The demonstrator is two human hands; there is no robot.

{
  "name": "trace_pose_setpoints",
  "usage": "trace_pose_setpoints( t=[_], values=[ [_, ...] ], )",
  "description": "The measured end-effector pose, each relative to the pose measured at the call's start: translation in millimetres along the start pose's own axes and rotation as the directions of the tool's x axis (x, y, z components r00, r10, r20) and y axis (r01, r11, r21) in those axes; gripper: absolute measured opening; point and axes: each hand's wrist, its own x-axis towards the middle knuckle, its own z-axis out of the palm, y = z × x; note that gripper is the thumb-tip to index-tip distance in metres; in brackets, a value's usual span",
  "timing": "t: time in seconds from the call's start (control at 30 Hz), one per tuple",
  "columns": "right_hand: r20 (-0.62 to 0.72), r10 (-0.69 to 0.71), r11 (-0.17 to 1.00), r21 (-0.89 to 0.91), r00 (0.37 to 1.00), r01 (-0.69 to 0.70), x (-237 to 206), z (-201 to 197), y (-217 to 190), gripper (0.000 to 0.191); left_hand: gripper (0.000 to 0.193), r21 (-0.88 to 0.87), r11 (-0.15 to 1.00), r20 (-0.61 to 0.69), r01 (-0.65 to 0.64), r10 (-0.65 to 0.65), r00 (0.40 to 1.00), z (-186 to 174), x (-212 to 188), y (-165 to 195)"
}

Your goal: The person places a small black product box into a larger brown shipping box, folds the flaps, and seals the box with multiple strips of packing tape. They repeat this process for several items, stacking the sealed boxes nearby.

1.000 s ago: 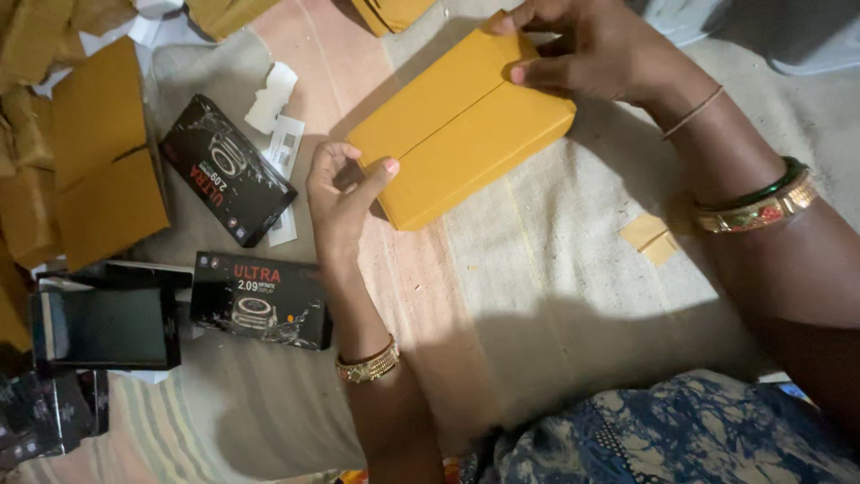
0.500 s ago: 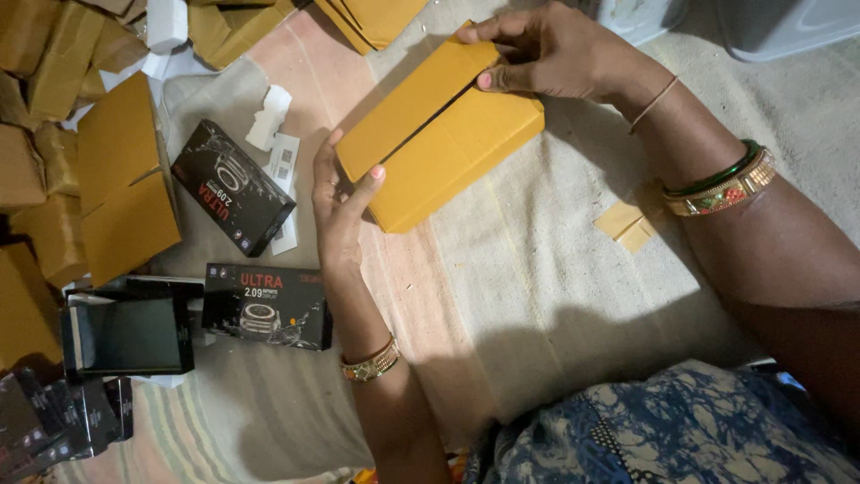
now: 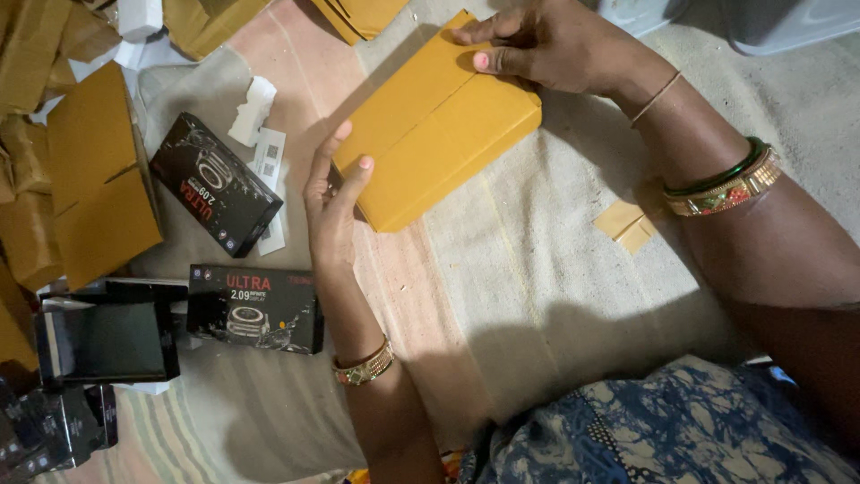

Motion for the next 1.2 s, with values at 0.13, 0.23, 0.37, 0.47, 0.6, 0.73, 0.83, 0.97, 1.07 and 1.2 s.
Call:
trace_pose_setpoints(
  t=[0.13,0.23,0.37,0.47,0.6,0.73,0.83,0.97,1.07,1.2],
  values=[
    [-0.018,-0.069,0.997,0.043,0.997,0.070,-1,3,1,0.038,0.052,0.053,0.993,-0.042,0.102,-0.100,0.994,-2,1,1],
    [-0.059,-0.105,0.994,-0.037,0.993,0.103,-1,8,-1,0.036,0.055,0.119,0.988,-0.085,0.096,-0.086,0.993,-2,3,-1],
    [-0.079,-0.053,0.995,-0.088,0.995,0.046,-1,13,-5,0.038,0.057,0.127,0.992,-0.053,-0.005,0.012,0.999,3,7,-6],
    [-0.066,0.049,0.996,-0.064,0.997,-0.053,-1,13,-7,0.039,0.056,0.112,0.994,-0.058,-0.007,0.013,0.998,5,8,-9],
    [-0.059,0.013,1.000,0.001,0.998,-0.013,0,13,-6,0.039,0.057,0.107,0.994,-0.060,-0.029,0.035,0.998,6,8,-9],
    [-0.071,-0.065,0.998,-0.026,0.995,0.063,1,14,-1,0.037,0.056,0.133,0.991,-0.068,-0.022,0.031,0.997,7,8,-9],
    [-0.062,-0.036,0.999,-0.010,0.997,0.035,0,14,4,0.036,0.059,0.048,0.998,-0.079,0.029,-0.025,0.997,7,7,-9],
    [-0.075,-0.098,0.995,-0.020,0.992,0.097,-1,15,8,0.032,0.058,0.151,0.988,-0.077,-0.025,0.037,0.996,8,7,-6],
    [-0.093,-0.151,0.986,-0.081,0.984,0.144,0,16,9,0.028,0.058,0.225,0.974,-0.073,-0.035,0.053,0.996,10,10,-3],
    [-0.105,-0.098,0.986,-0.145,0.990,0.083,1,15,9,0.032,0.060,0.443,0.893,0.019,-0.082,0.082,0.996,13,20,8]
  ],
)
